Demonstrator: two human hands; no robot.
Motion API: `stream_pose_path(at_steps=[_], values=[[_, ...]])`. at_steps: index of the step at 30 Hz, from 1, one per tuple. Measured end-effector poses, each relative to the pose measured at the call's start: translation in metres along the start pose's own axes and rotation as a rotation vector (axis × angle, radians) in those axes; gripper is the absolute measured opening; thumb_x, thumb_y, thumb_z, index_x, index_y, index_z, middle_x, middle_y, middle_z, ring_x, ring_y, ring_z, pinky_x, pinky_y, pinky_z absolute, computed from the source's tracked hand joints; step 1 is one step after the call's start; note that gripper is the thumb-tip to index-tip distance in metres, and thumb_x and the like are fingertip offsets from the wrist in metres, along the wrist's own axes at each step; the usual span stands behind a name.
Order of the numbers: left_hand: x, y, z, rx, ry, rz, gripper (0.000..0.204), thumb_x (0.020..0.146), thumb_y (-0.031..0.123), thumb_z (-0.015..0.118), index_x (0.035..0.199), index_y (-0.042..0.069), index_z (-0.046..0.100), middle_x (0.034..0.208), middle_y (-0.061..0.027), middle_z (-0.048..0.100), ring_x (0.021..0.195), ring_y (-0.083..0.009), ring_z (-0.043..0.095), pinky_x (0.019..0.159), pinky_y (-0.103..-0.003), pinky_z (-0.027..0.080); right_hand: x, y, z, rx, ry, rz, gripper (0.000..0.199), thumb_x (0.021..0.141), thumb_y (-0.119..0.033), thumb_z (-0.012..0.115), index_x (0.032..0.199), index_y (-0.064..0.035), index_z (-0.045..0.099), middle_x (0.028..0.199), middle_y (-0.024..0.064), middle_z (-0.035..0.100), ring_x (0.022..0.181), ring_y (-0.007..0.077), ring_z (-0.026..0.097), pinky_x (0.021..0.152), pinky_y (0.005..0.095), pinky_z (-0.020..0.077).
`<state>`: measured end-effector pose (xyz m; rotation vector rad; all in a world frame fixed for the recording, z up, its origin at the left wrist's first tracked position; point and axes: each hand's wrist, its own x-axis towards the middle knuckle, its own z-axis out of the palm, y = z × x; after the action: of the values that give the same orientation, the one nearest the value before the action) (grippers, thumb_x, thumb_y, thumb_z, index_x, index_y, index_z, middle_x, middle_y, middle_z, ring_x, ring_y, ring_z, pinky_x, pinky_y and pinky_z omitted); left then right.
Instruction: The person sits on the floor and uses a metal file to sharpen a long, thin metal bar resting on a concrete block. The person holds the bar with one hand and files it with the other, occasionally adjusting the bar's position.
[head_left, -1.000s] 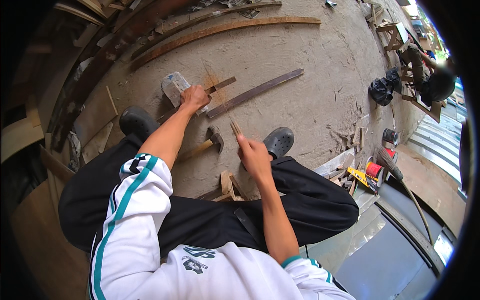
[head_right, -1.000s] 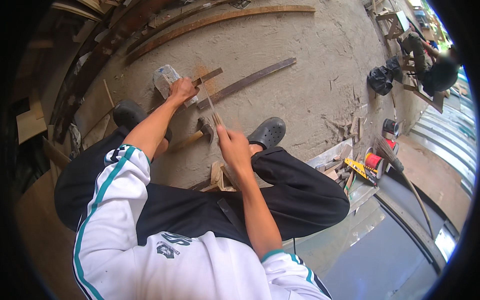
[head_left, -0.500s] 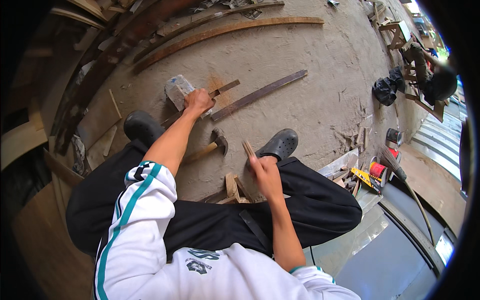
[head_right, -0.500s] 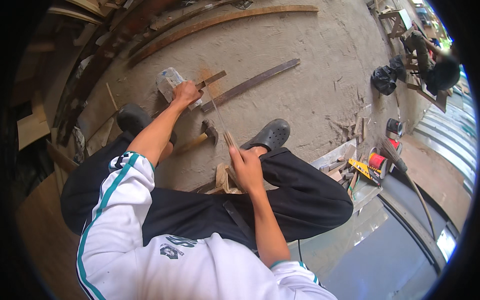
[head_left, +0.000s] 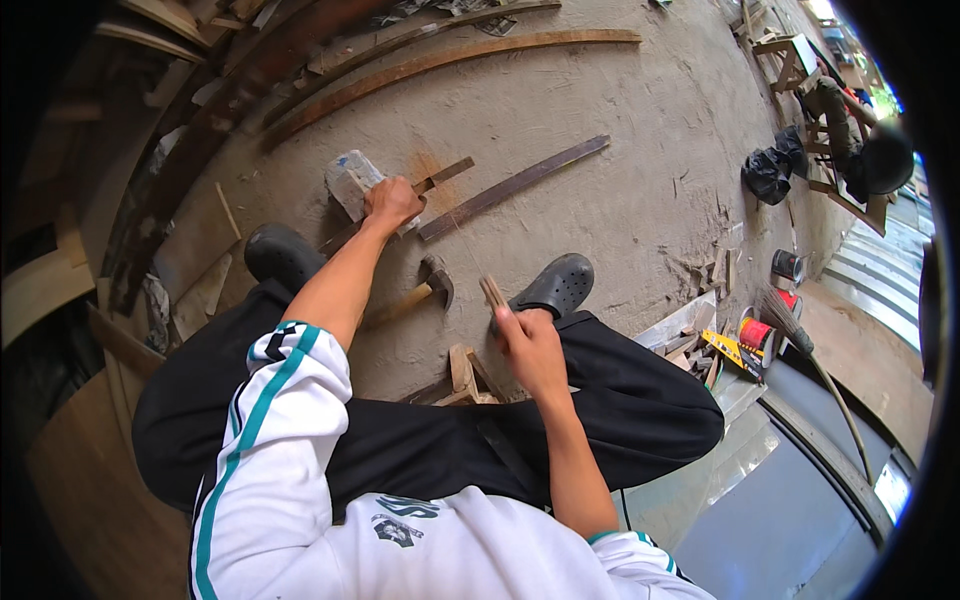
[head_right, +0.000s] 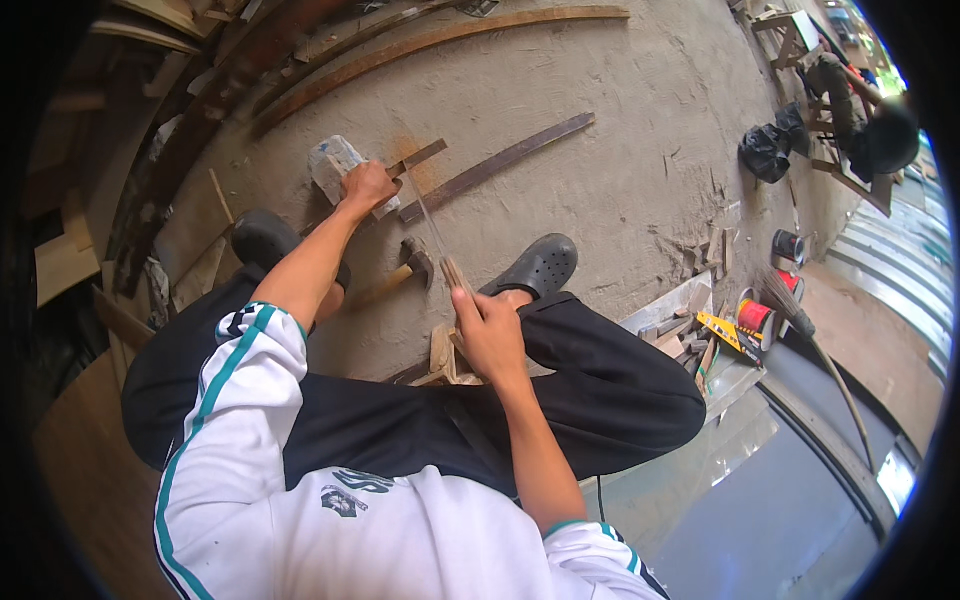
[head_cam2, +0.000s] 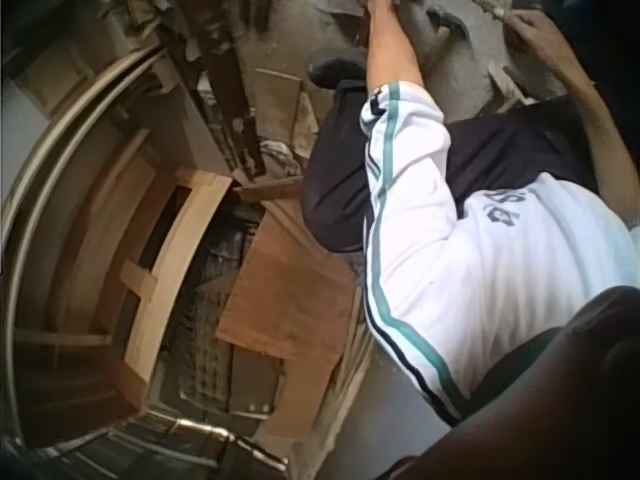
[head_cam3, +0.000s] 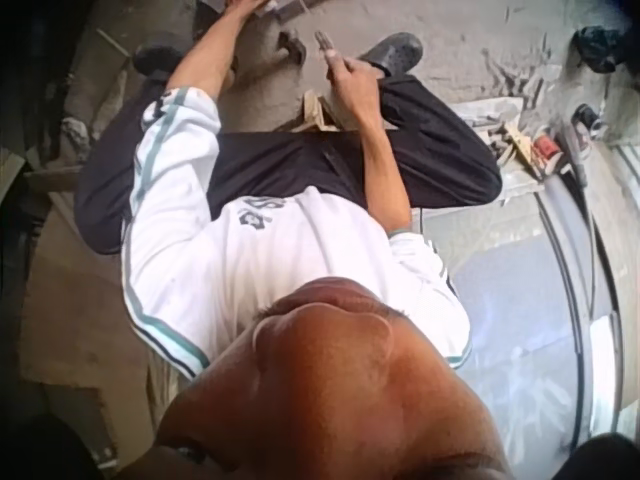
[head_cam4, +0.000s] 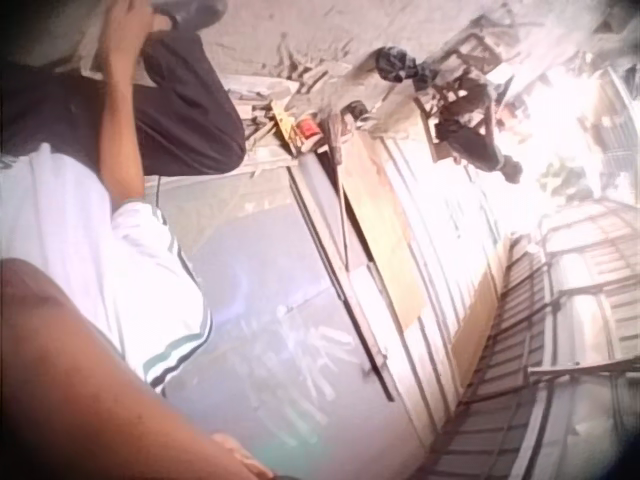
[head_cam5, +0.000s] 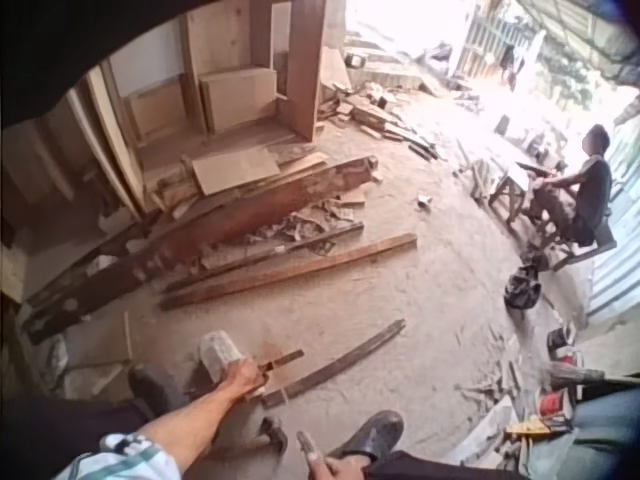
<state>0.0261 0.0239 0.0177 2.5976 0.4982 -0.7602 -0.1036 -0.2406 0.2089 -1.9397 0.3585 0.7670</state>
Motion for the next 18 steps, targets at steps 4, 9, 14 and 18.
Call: stream_pose_path(at_steps=[4, 9, 14, 18], values=[[-0.005, -0.002, -0.008, -0.003, 0.015, 0.013, 0.038, 0.075, 0.029, 0.068, 0.097, -0.001, 0.074, 0.101, -0.0272, 0.07, 0.099, -0.0415, 0.069, 0.088, -0.047, 0.054, 0.025, 0.014, 0.004, -0.015, -0.055, -0.008, 0.056, 0.097, -0.045, 0.057, 0.066, 0.0011, 0.06, 0.056, 0.0017, 0.052, 0.053, 0.0116, 0.047, 0.052, 0.0308, 0.0371], [0.0, 0.018, -0.001, -0.006, 0.003, 0.049, 0.04, 0.075, 0.031, 0.068, 0.098, -0.002, 0.074, 0.101, -0.0275, 0.07, 0.099, -0.0422, 0.068, 0.088, -0.047, 0.054, 0.099, -0.001, 0.046, -0.016, 0.051, -0.077, 0.061, 0.097, -0.051, 0.053, 0.066, 0.0025, 0.058, 0.055, 0.006, 0.051, 0.055, 0.0146, 0.048, 0.055, 0.0331, 0.0395], [0.0, -0.004, -0.002, 0.001, 0.03, 0.002, 0.042, 0.076, 0.032, 0.068, 0.098, -0.003, 0.074, 0.1, -0.0279, 0.07, 0.099, -0.0428, 0.068, 0.087, -0.048, 0.054, 0.022, -0.014, 0.014, -0.046, -0.052, -0.022, 0.061, 0.098, -0.049, 0.053, 0.067, 0.0024, 0.058, 0.055, 0.0053, 0.052, 0.053, 0.0134, 0.048, 0.053, 0.0326, 0.039], [0.001, -0.008, -0.002, 0.007, 0.026, 0.005, 0.04, 0.076, 0.032, 0.068, 0.098, -0.001, 0.074, 0.101, -0.0276, 0.07, 0.099, -0.0424, 0.068, 0.087, -0.047, 0.054, 0.027, 0.021, 0.019, -0.002, -0.05, -0.054, 0.059, 0.099, -0.047, 0.054, 0.065, 0.0009, 0.057, 0.054, 0.0023, 0.05, 0.052, 0.0112, 0.044, 0.05, 0.0313, 0.036]])
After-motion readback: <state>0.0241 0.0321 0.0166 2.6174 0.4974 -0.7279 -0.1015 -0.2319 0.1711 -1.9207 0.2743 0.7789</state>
